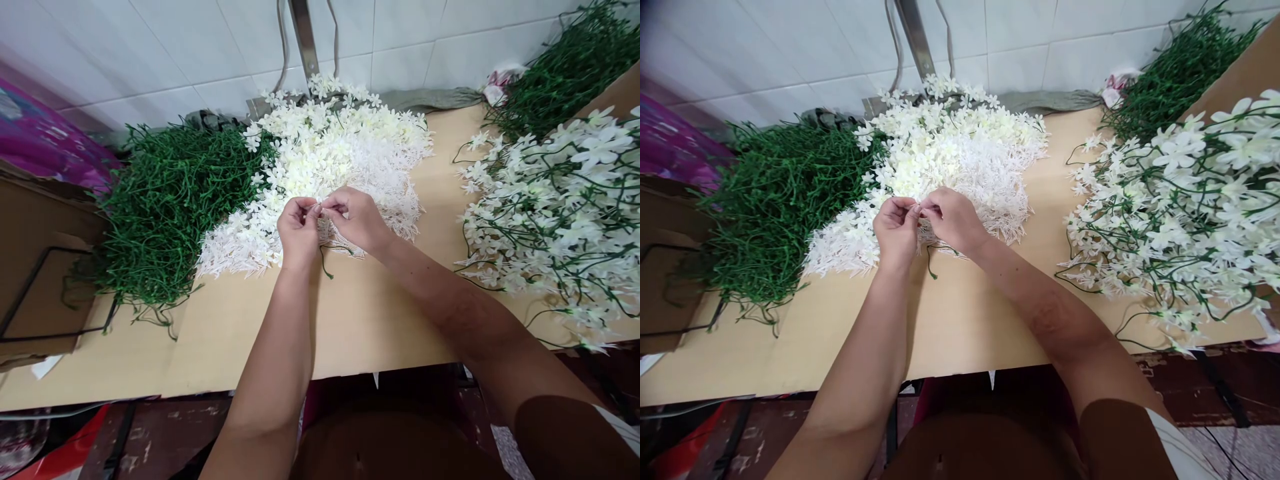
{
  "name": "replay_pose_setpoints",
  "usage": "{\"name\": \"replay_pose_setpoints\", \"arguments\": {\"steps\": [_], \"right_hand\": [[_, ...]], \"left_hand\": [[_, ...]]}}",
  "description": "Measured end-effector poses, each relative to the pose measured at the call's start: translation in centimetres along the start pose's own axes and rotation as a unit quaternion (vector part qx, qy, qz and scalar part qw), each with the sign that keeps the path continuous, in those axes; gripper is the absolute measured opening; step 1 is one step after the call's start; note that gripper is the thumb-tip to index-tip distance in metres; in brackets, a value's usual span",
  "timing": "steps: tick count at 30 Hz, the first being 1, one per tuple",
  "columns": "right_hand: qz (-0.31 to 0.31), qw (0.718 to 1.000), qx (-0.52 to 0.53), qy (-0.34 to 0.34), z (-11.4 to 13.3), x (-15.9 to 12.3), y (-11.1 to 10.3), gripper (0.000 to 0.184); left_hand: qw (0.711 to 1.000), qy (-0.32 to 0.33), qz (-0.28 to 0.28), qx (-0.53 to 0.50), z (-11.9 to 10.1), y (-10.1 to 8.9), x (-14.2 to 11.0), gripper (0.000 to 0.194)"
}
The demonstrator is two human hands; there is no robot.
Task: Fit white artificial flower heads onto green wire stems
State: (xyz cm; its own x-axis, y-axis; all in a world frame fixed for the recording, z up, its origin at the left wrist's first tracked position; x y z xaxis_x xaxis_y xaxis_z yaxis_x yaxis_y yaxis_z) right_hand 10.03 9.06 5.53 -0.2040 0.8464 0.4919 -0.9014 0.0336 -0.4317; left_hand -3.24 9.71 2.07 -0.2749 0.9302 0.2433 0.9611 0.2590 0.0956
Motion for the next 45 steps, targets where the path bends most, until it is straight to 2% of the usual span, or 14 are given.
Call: {"name": "replay_pose_setpoints", "arguments": {"steps": [7,12,17,19,22,25,30,36,40,45], "right_hand": [[-0.04,0.998,0.033,0.03,-0.9,-0.2,-0.5,0.011],[-0.063,0.995,0.058,0.058,-1.4,-0.3,-0.7,0.007],[-0.072,0.981,0.157,0.084,-2.2,-0.2,-0.4,0.011],[-0.062,0.975,0.192,0.09,-2.4,-0.1,-0.2,0.014],[-0.035,0.973,0.213,0.086,-2.4,0.0,0.0,0.008],[-0.034,0.977,0.199,0.074,-2.1,0.1,-0.2,0.01],[-0.058,0.992,0.106,0.045,-1.3,0.0,-1.0,0.014],[-0.075,0.997,0.028,-0.005,0.3,-0.4,-1.4,0.016],[-0.087,0.996,0.019,-0.007,0.7,-0.6,-1.4,0.017],[-0.103,0.993,0.06,0.006,0.7,-0.7,-1.3,0.017]], "left_hand": [[0.996,-0.085,0.021,-0.028,0.7,0.8,0.0,0.023],[0.999,-0.032,0.008,-0.004,0.1,0.7,-0.2,0.023],[1.0,0.023,0.002,0.0,-0.9,0.6,-0.5,0.017],[0.999,0.035,0.002,0.002,-1.1,0.6,-0.7,0.016],[0.999,0.043,0.01,0.02,-1.4,0.8,-0.8,0.015],[0.999,0.047,0.006,0.026,-1.5,0.8,-0.9,0.015],[0.999,0.039,-0.016,0.025,-1.5,0.5,-0.9,0.01],[0.997,0.071,0.007,0.024,-2.3,0.4,-0.9,0.007],[0.995,0.086,0.035,0.031,-2.7,0.5,-0.9,0.007],[0.995,0.08,0.064,0.014,-3.0,0.6,-0.9,0.01]]}}
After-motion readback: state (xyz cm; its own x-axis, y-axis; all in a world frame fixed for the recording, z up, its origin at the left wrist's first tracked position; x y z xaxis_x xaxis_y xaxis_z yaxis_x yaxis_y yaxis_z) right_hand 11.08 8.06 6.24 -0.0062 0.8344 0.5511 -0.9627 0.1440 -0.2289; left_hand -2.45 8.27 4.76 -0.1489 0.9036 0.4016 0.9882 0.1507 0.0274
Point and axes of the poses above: each hand's wrist, its own x-axis towards the middle knuckle, its own y-axis out of the palm, z = x × y, the point moved 9 cm from there along x, towards the middle knuckle, and after that the axes turned 5 degrees about -y, right-handed, at the moved point
